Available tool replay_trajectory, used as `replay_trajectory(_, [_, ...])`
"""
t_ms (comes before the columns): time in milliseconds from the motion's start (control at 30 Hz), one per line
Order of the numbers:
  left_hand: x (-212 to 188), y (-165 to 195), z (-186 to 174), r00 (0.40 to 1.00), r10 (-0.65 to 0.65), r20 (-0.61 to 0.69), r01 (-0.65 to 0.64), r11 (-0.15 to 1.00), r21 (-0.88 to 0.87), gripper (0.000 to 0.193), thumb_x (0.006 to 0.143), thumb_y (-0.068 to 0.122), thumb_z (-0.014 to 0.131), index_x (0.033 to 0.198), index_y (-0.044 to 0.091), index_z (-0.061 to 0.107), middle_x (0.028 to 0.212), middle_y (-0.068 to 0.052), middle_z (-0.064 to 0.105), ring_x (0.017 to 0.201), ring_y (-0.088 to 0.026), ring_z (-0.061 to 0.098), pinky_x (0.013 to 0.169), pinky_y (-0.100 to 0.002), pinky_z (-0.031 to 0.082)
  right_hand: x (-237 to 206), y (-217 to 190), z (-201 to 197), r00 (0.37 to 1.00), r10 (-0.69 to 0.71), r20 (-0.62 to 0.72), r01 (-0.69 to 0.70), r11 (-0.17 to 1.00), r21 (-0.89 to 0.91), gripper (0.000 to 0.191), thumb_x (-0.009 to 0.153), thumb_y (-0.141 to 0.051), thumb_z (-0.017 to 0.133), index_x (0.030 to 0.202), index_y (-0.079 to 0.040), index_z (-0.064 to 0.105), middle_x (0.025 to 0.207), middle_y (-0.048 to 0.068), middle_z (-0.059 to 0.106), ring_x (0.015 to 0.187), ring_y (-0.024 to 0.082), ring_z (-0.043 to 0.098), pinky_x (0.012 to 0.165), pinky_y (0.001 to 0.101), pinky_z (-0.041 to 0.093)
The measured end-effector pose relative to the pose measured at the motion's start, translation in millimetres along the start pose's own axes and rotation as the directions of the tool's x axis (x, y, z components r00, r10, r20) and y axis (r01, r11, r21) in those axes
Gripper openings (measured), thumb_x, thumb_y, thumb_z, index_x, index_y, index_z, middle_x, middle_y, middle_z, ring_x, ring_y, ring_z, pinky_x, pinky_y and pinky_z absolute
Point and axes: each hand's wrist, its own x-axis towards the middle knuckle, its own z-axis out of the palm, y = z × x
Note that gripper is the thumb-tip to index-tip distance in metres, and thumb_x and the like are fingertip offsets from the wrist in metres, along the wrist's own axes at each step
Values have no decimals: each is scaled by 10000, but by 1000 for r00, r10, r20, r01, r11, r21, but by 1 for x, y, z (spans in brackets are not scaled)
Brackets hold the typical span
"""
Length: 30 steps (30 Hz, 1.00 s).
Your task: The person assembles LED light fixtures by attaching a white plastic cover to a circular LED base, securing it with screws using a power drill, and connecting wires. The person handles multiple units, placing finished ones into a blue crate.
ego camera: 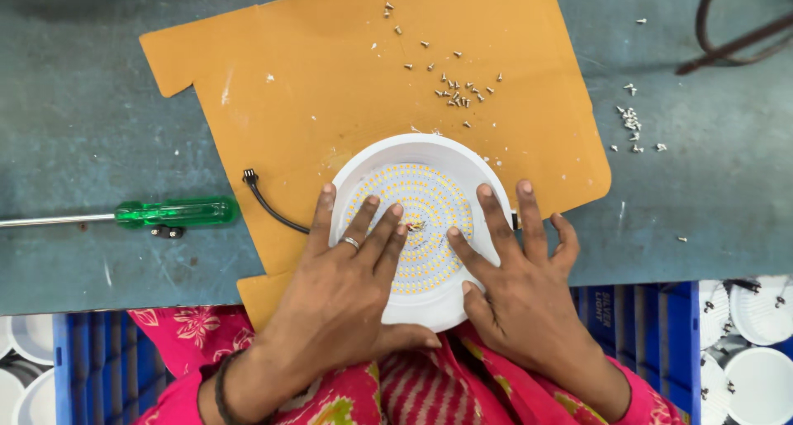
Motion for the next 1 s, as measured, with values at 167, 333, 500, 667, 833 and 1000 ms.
replay_trajectory(167, [4, 1, -2, 1000, -7, -6, 6, 1000, -12, 1238, 653, 901, 546, 1283, -164, 575, 1344, -326, 588, 1341, -475, 477, 1166, -698, 96, 7, 1, -3, 1000, -13, 18, 13, 1000, -3, 548, 791, -297, 601, 1318, -164, 669, 1649, 223, 247, 1529, 477, 99, 1071, 716, 142])
replay_trajectory(333, [7, -2, -2, 1000, 3, 18, -3, 1000, -26, 1280, 646, 946, 511, 1252, -179, 585, 1291, -343, 611, 1326, -514, 480, 1172, -675, 117, 14, 1, -6, 998, -14, 62, 16, 1000, -24, 558, 761, -312, 604, 1292, -155, 673, 1640, 194, 261, 1519, 478, 102, 1053, 744, 123])
replay_trajectory(500, [7, -5, -1, 999, 10, 38, -8, 999, -42, 1290, 647, 954, 493, 1244, -186, 584, 1267, -360, 613, 1294, -529, 492, 1164, -672, 133, 21, 0, -8, 995, -30, 95, 33, 999, -34, 582, 732, -310, 607, 1275, -108, 668, 1642, 168, 273, 1525, 466, 103, 1057, 755, 117])
replay_trajectory(667, [8, -5, -3, 998, 11, 66, -8, 999, -45, 1303, 640, 959, 491, 1228, -201, 580, 1254, -377, 612, 1276, -530, 505, 1155, -630, 185, 26, 1, -9, 992, -48, 118, 54, 997, -46, 584, 722, -303, 610, 1268, -104, 669, 1641, 161, 271, 1521, 473, 97, 1047, 772, 108])
replay_trajectory(833, [8, -4, -2, 999, 12, 49, -9, 998, -55, 1301, 638, 954, 490, 1225, -203, 585, 1236, -378, 618, 1244, -523, 531, 1137, -608, 233, 28, 4, -10, 990, -63, 125, 69, 997, -44, 571, 736, -297, 612, 1276, -115, 664, 1643, 163, 264, 1521, 478, 91, 1049, 777, 97])
replay_trajectory(1000, [6, -4, 0, 999, 18, 39, -17, 999, -39, 1294, 644, 956, 473, 1216, -199, 588, 1219, -378, 626, 1206, -521, 560, 1113, -599, 275, 29, 8, -11, 988, -78, 135, 84, 996, -37, 571, 747, -287, 614, 1292, -126, 666, 1645, 173, 259, 1524, 481, 86, 1063, 771, 77])
